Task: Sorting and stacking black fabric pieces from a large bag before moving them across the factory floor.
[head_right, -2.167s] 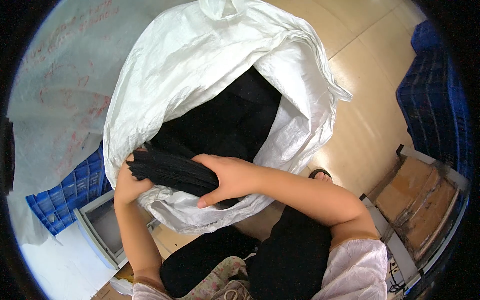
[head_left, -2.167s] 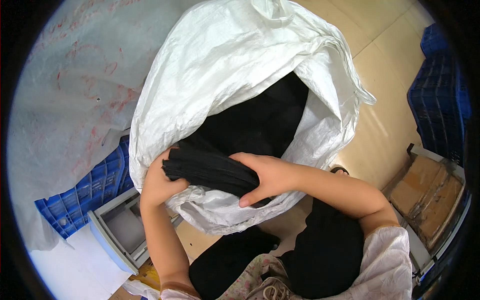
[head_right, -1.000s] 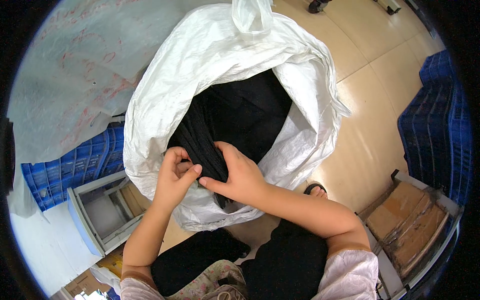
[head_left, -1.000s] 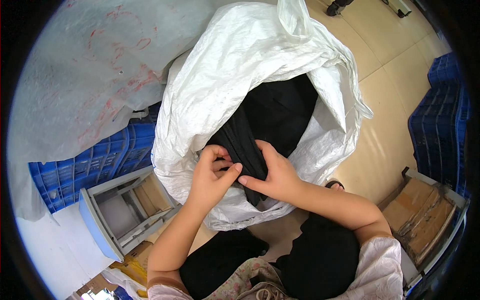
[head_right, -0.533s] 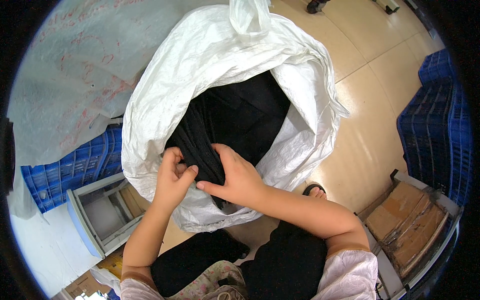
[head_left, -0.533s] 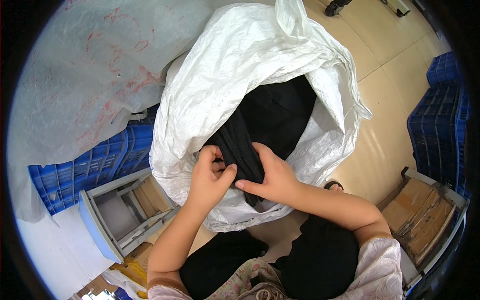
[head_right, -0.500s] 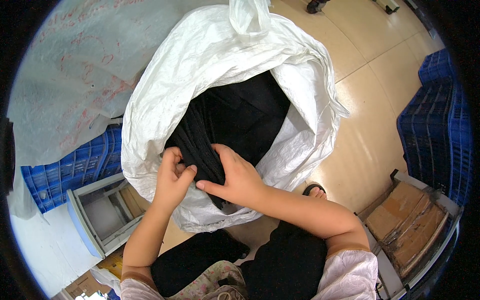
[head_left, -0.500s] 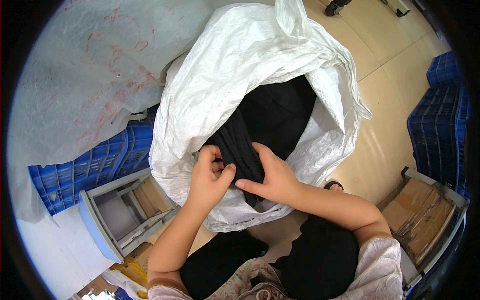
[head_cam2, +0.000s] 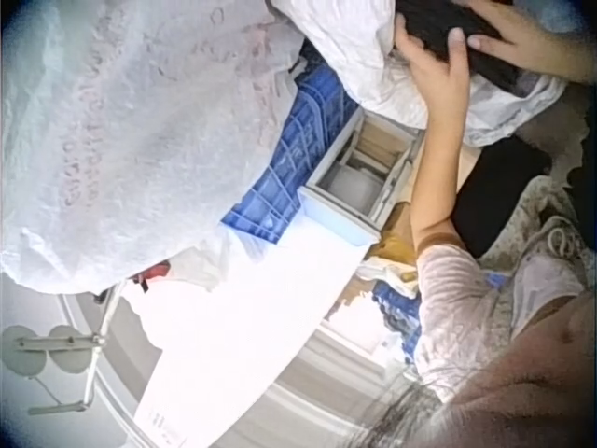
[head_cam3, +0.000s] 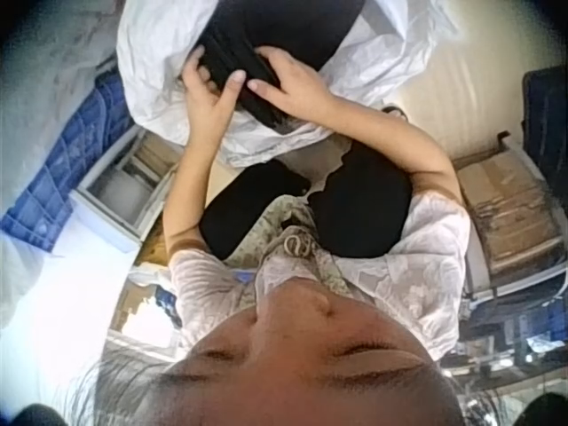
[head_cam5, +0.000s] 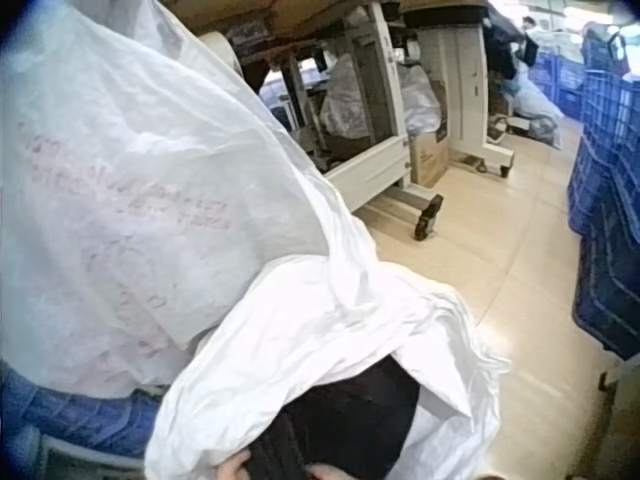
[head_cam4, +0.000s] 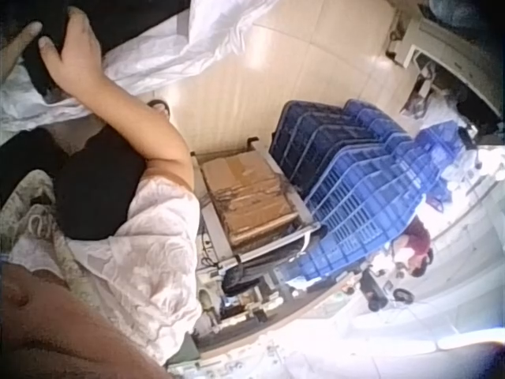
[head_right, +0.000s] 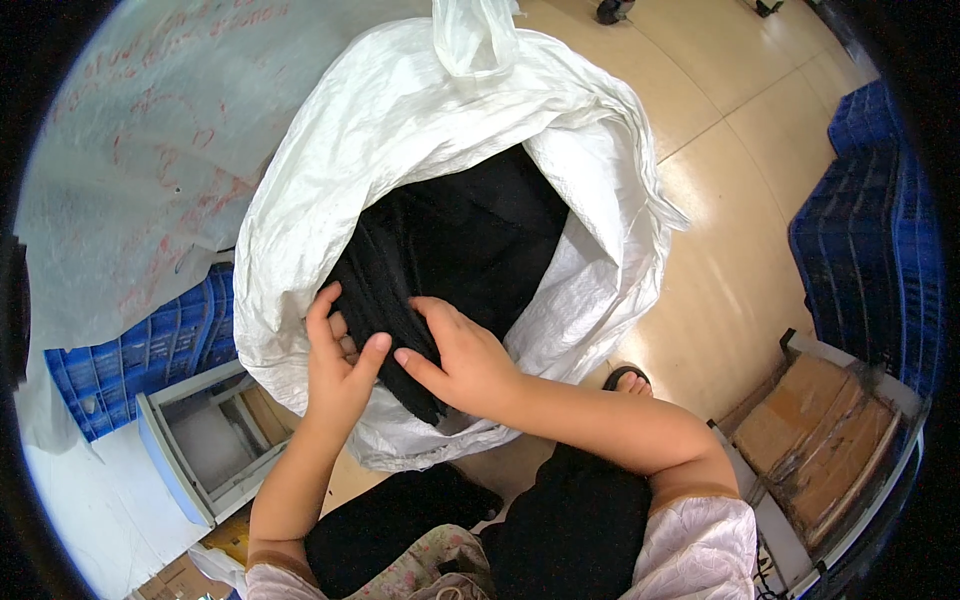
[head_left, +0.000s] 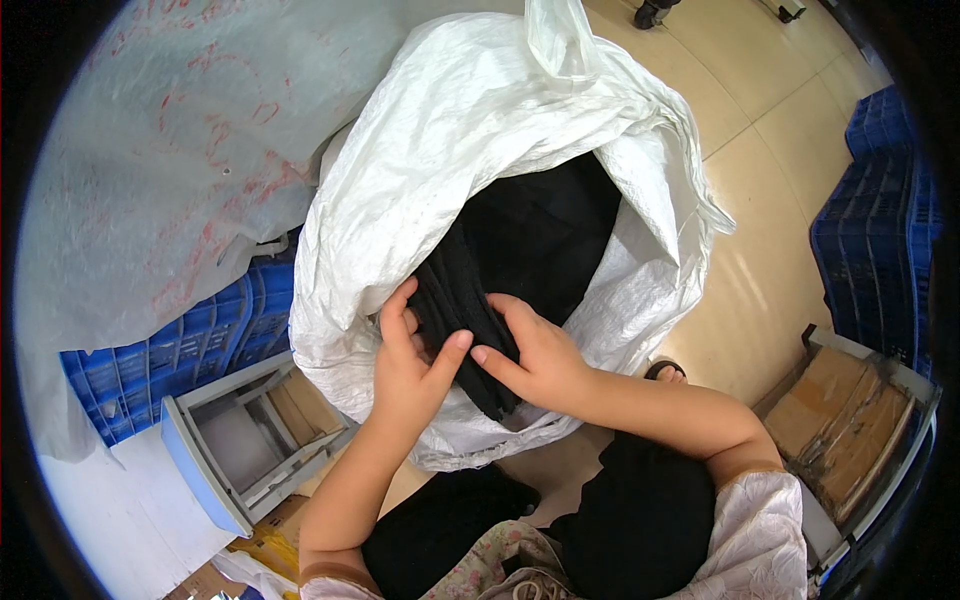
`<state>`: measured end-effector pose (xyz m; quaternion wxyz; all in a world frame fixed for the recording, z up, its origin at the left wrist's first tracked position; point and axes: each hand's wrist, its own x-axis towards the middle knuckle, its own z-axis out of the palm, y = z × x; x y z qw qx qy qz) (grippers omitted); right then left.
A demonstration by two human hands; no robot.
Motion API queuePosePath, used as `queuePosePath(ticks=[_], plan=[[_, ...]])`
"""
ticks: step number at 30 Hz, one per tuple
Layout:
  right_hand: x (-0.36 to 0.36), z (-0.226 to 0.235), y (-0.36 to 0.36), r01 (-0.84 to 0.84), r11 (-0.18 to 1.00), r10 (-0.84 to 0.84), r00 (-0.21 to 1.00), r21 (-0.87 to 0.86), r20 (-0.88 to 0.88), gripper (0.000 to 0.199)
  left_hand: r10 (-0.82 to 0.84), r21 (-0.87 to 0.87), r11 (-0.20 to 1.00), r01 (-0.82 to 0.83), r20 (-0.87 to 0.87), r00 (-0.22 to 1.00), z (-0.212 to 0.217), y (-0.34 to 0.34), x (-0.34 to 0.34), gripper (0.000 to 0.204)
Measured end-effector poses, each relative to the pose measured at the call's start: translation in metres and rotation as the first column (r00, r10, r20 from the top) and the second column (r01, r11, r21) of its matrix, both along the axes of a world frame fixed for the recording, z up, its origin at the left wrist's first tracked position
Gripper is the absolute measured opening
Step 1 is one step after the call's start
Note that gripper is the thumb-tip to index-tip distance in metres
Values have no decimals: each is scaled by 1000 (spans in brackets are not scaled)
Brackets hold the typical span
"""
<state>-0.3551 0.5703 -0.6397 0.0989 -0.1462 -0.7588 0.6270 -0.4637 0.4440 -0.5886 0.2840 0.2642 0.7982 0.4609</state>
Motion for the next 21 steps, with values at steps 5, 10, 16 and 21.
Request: queuePosePath(ticks=[5,10,16,21], plan=[[-2,-1,0,-3,1000,3,1000,-11,-12,53,45,37,998,-46,19,999,-9,-5,-2,57],[-1,-2,0,-1,1000,0,999,-10,-38,54,-172,-122,985,123,-584,794,-13,-10,-9,37],[1,-5,-3,-6,999,4,999,-33,-46,56,-38,-273,961,-33,-251,967,1,-4,-1,28],[0,-6,-2,-18,1000,16,996,-25,-93,55,-130,-124,990,72,-554,823,-6,-3,-7,20]])
